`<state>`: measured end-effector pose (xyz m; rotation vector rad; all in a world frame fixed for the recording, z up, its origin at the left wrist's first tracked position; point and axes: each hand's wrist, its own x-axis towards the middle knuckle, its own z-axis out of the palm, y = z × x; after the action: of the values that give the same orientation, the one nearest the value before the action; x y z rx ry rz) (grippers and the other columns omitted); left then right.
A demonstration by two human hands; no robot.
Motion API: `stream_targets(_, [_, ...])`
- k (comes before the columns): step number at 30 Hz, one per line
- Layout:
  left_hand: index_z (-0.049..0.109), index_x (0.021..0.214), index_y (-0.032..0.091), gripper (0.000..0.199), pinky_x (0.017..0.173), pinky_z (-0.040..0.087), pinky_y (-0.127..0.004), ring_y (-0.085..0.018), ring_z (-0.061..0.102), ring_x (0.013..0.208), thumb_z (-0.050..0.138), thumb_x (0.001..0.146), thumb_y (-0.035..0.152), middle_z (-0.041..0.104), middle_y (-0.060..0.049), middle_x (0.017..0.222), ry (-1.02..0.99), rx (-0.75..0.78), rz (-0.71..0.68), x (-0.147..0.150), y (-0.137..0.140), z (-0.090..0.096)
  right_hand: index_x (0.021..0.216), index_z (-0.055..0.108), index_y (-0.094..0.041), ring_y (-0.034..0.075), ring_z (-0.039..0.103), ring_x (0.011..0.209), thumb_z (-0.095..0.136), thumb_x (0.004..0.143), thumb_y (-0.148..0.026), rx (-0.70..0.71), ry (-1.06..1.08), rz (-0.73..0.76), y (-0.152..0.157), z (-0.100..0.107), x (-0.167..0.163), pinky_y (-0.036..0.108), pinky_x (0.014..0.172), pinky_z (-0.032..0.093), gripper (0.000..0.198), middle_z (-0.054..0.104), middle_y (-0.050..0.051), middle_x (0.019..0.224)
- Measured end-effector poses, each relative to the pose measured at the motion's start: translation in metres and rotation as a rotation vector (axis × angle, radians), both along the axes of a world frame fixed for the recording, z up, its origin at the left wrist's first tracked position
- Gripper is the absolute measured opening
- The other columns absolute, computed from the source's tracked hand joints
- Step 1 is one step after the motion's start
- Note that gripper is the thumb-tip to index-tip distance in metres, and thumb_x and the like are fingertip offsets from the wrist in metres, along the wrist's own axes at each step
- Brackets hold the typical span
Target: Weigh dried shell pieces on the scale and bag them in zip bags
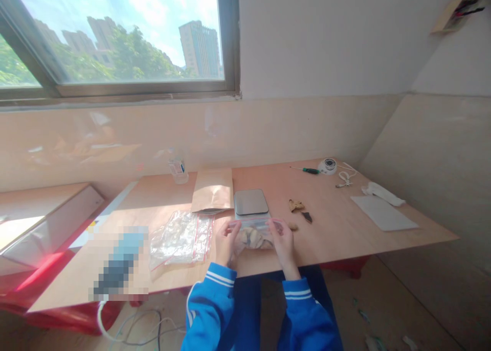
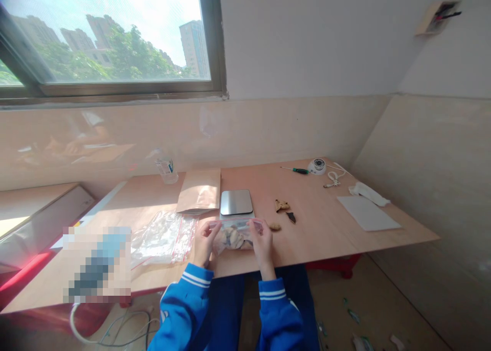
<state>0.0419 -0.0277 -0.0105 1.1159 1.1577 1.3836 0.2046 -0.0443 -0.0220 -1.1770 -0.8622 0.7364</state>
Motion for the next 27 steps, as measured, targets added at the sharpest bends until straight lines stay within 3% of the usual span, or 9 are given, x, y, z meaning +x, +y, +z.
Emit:
stream_targets(6, [0.066, 0.079, 0.015, 0.032, 0.069, 0.050, -0.029, -0.018, 0.064, 0.074, 0.071, 0.068, 0.045, 0.068, -0.004, 0.076, -0.010, 0.027, 0.016, -0.0010, -0.0002, 0.0006, 0.082, 0.064, -0.017, 0.015, 0.062, 0.064, 0.065, 0.075, -0.049, -0.029, 0.052, 0.087, -0.0022, -0.0005, -0.0034, 0.030, 0.063, 0.053, 0.032, 0.070, 0.004, 0.076])
stream_targets(10, [0.066, 0.088, 0.016, 0.034, 0.073, 0.051, -0.031, -0.019, 0.066, 0.080, 0.068, 0.071, 0.045, 0.070, -0.005, 0.083, -0.010, 0.018, -0.012, 0.0004, -0.0006, 0.0026, 0.087, 0.066, -0.017, 0.018, 0.065, 0.070, 0.069, 0.073, -0.046, -0.051, 0.112, 0.195, -0.0040, 0.0018, -0.0050, 0.031, 0.065, 0.054, 0.033, 0.071, 0.005, 0.078])
stream_targets(17, [0.068, 0.088, 0.015, 0.034, 0.078, 0.051, -0.031, -0.020, 0.067, 0.084, 0.071, 0.069, 0.043, 0.072, -0.007, 0.085, 0.002, -0.020, -0.008, 0.0021, -0.0022, 0.0039, 0.086, 0.066, -0.017, 0.017, 0.065, 0.067, 0.068, 0.074, -0.044, 0.005, 0.048, 0.149, -0.0006, -0.0005, -0.0068, 0.030, 0.063, 0.054, 0.030, 0.070, 0.003, 0.072])
stream_targets(27, [0.069, 0.086, 0.012, 0.035, 0.070, 0.050, -0.027, -0.018, 0.065, 0.076, 0.073, 0.067, 0.041, 0.071, -0.006, 0.075, -0.009, -0.019, 0.009, -0.0017, -0.0007, 0.0035, 0.084, 0.065, -0.017, 0.016, 0.064, 0.068, 0.066, 0.076, -0.043, 0.013, 0.015, 0.090, 0.0010, 0.0004, -0.0095, 0.031, 0.067, 0.055, 0.027, 0.070, 0.004, 0.076])
